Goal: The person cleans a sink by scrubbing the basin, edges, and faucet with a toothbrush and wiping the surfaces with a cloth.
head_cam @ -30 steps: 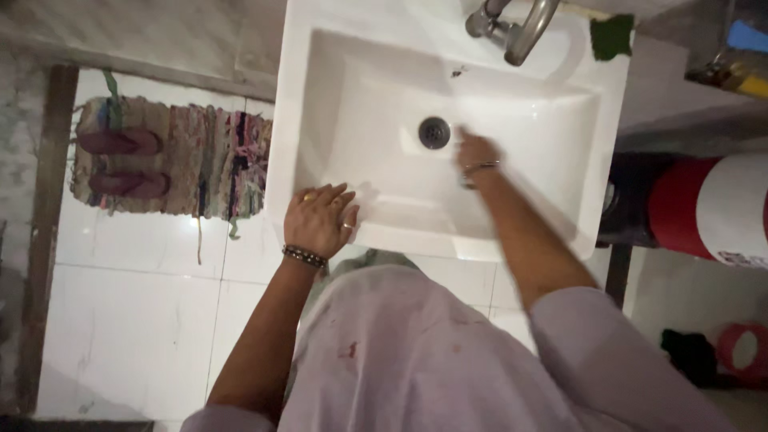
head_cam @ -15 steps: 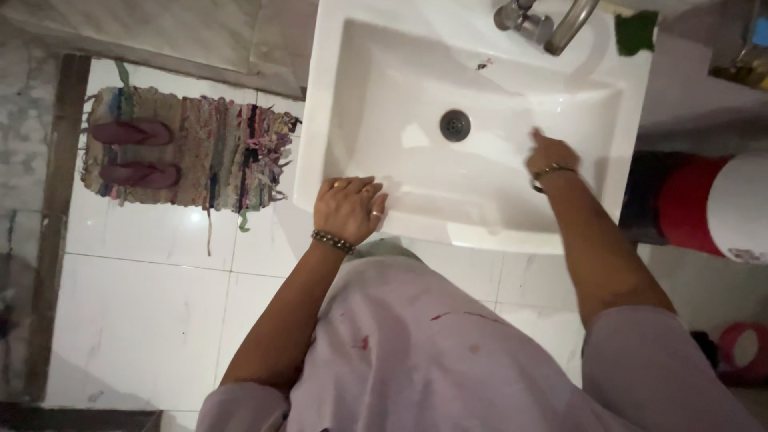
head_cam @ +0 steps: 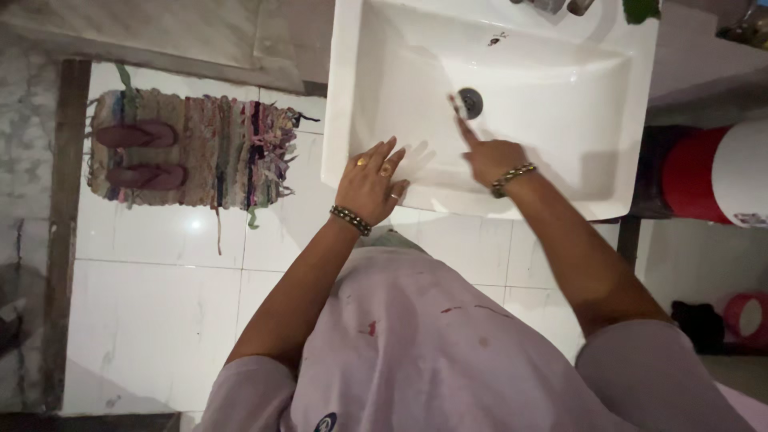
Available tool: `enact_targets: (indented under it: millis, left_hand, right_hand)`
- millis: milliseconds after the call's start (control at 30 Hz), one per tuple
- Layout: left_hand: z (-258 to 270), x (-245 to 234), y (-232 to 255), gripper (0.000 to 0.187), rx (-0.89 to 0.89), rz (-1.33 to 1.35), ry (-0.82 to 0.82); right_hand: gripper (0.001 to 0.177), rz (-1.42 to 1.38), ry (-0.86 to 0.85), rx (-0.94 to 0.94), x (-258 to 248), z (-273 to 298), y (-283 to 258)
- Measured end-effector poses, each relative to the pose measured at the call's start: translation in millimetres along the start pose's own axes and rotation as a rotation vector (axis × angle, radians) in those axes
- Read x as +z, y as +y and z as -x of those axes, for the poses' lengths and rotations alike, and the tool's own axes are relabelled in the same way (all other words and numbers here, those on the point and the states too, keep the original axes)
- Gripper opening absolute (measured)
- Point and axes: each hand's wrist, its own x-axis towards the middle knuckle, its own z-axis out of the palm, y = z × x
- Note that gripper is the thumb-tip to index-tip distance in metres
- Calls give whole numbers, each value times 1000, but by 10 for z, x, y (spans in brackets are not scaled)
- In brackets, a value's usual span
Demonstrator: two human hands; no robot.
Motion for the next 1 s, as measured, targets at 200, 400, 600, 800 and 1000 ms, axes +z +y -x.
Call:
enact_targets:
  millis: [200,400,600,800,1000]
  left_hand:
    - [-20,-64,-36,59,25,69,-20]
    - [-7,-70,-172,50,1,290,117]
    - [34,-212,-337,32,18,11,31]
    - [57,-228,-321,38,51,-108,-130]
    - [45,-192,-328,38,42,-151,-161]
  right_hand:
    - [78,-97,55,83,281,19,144]
    - [45,-174,91,-122,188,101,-571]
    - [50,45,34,-106,373,123,-188]
    - [39,317,-79,522,617,819,1521]
    - [56,50,106,143,672,935,412]
